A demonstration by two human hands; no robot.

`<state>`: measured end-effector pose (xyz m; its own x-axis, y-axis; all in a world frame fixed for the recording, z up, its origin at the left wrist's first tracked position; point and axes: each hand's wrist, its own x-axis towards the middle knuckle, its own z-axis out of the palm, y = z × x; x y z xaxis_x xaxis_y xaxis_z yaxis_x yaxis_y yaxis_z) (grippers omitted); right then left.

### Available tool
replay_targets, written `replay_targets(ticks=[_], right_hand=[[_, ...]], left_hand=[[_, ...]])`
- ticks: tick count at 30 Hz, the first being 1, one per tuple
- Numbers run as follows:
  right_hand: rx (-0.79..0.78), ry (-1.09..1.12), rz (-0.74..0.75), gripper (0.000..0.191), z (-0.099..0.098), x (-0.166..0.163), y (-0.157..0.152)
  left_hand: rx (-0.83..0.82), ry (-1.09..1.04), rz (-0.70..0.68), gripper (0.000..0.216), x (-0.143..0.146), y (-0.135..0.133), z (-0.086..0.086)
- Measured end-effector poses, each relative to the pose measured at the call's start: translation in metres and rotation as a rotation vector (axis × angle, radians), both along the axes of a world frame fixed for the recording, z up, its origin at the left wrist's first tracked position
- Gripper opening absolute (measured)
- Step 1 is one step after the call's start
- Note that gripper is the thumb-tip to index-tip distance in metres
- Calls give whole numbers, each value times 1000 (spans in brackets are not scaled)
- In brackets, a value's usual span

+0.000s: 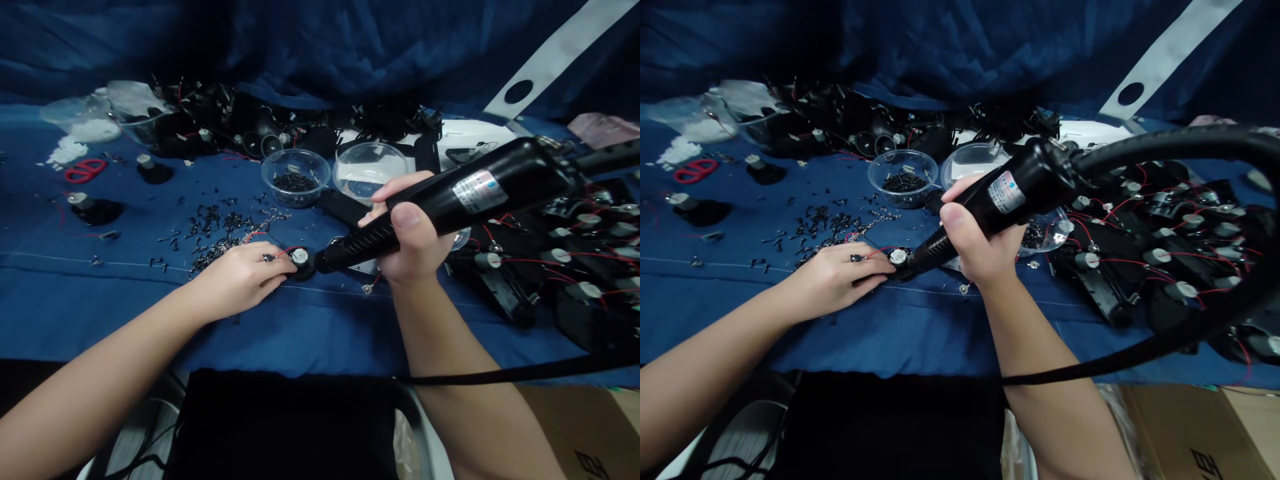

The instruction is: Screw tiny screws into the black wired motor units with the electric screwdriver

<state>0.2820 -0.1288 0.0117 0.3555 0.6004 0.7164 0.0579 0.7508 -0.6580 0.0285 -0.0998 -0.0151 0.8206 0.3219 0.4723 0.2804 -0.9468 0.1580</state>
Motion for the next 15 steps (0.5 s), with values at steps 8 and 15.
replay_targets(ticks=[8,15], right_hand=[[-41,-67,-54,37,-1,3,0],[7,-94,-30,34,-1,3,0]], left_hand=[[-197,-53,-10,9,-11,10,4],[-146,66,-43,12,-12,6,8]])
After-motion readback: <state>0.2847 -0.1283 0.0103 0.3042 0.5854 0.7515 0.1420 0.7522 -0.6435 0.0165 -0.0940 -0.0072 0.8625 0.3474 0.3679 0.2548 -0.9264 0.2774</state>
